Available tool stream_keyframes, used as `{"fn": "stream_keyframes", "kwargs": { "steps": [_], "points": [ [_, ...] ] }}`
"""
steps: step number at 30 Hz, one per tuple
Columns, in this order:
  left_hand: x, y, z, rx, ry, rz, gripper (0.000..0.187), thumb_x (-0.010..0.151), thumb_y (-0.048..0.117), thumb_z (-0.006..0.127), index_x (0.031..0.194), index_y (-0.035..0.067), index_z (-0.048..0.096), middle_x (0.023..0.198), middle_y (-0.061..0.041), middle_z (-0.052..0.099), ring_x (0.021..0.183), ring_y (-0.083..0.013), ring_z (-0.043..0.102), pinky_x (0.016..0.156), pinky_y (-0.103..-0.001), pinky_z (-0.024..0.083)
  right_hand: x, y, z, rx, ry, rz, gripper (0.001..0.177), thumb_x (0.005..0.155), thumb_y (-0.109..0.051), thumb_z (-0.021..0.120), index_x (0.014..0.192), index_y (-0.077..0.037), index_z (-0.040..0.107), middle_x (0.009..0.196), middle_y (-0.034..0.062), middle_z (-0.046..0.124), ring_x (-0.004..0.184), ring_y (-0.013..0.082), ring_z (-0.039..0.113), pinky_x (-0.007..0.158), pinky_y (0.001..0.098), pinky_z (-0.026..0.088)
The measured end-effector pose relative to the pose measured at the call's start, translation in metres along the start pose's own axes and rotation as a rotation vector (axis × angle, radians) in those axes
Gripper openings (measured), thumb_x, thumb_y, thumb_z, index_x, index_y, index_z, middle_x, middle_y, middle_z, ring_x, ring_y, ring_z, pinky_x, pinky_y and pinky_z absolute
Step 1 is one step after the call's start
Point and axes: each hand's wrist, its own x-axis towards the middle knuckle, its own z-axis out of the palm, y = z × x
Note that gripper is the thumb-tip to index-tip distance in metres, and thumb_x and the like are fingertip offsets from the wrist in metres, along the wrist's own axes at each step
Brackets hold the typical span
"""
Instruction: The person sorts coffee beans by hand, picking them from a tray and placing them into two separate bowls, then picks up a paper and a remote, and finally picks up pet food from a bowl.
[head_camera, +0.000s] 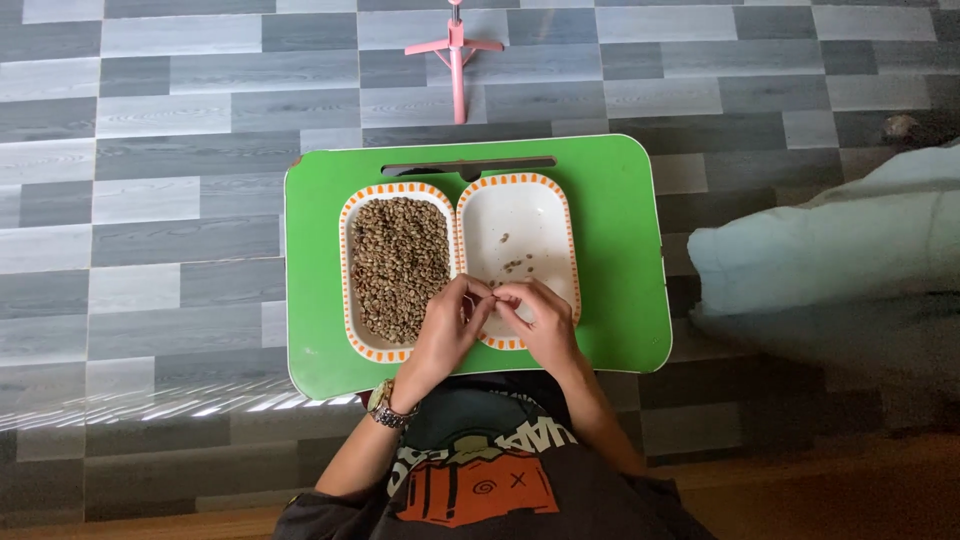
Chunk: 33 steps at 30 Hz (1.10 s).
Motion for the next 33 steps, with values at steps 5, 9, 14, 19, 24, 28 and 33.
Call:
{"fn": "stream_keyframes", "kwargs": {
  "steps": [5, 9, 14, 19, 24, 28, 33],
  "points": [
    [-0.001, 0.006, 0.0, -0.006, 0.007, -0.025, 0.005, 0.092, 0.004, 0.072, 0.094, 0.006, 0.068, 0.084, -0.01, 0.071, 0.059, -0.0211, 0.061, 0.055, -0.032, 0.05, 0.0, 0.001, -0.001, -0.028, 0.011, -0.017, 0.019, 0.086, 0.002, 0.077, 0.101, -0.011, 0.076, 0.082, 0.0049, 0.071, 0.068, 0.0219, 0.069, 0.064, 0.0345, 0.059],
    [-0.001, 0.007, -0.001, 0.009, -0.007, 0.011, 0.004, 0.093, 0.005, 0.069, 0.096, 0.004, 0.066, 0.085, -0.011, 0.069, 0.067, -0.0255, 0.066, 0.062, -0.032, 0.054, -0.008, 0.018, 0.001, -0.053, 0.027, 0.004, 0.018, 0.086, -0.001, 0.079, 0.098, -0.013, 0.078, 0.084, 0.0034, 0.074, 0.07, 0.0231, 0.071, 0.065, 0.0346, 0.059],
    [0.001, 0.005, -0.002, 0.135, 0.038, 0.116, 0.01, 0.09, 0.001, 0.069, 0.098, 0.003, 0.064, 0.085, -0.013, 0.066, 0.074, -0.0328, 0.069, 0.066, -0.039, 0.057, -0.034, 0.079, 0.006, -0.093, 0.024, 0.02, 0.014, 0.087, -0.004, 0.081, 0.095, -0.015, 0.079, 0.083, 0.0032, 0.075, 0.071, 0.0254, 0.071, 0.066, 0.0366, 0.057],
    [-0.002, -0.001, 0.002, 0.208, 0.02, 0.176, 0.011, 0.088, 0.0, 0.069, 0.094, 0.006, 0.062, 0.087, -0.008, 0.06, 0.08, -0.0275, 0.07, 0.072, -0.033, 0.058, -0.009, 0.036, -0.011, -0.149, 0.052, 0.016, 0.016, 0.084, 0.0, 0.083, 0.091, -0.012, 0.076, 0.075, 0.0031, 0.068, 0.062, 0.0211, 0.063, 0.061, 0.034, 0.054],
    [-0.001, 0.01, -0.003, 0.224, 0.009, 0.197, 0.013, 0.088, 0.0, 0.069, 0.094, 0.006, 0.06, 0.086, -0.007, 0.056, 0.08, -0.0278, 0.068, 0.073, -0.033, 0.057, -0.011, 0.038, -0.011, -0.131, 0.022, 0.05, 0.013, 0.087, 0.0, 0.079, 0.092, -0.011, 0.074, 0.078, 0.0043, 0.068, 0.064, 0.0224, 0.064, 0.061, 0.0331, 0.054],
    [0.002, 0.025, -0.009, 0.229, -0.033, 0.207, 0.011, 0.09, 0.001, 0.067, 0.096, 0.009, 0.06, 0.087, -0.006, 0.057, 0.082, -0.029, 0.07, 0.075, -0.034, 0.059, -0.01, 0.027, -0.008, -0.097, -0.036, 0.08, 0.004, 0.092, -0.009, 0.076, 0.096, -0.008, 0.074, 0.081, 0.0081, 0.069, 0.07, 0.0278, 0.067, 0.064, 0.0363, 0.054],
    [-0.003, -0.004, 0.007, 0.209, -0.05, 0.209, 0.013, 0.089, 0.002, 0.069, 0.098, 0.009, 0.061, 0.088, -0.007, 0.058, 0.082, -0.0316, 0.072, 0.074, -0.036, 0.06, -0.007, 0.01, -0.005, -0.091, -0.023, 0.105, 0.008, 0.09, -0.012, 0.078, 0.095, -0.009, 0.074, 0.079, 0.0088, 0.069, 0.069, 0.0284, 0.068, 0.063, 0.0359, 0.056]
  ]
}}
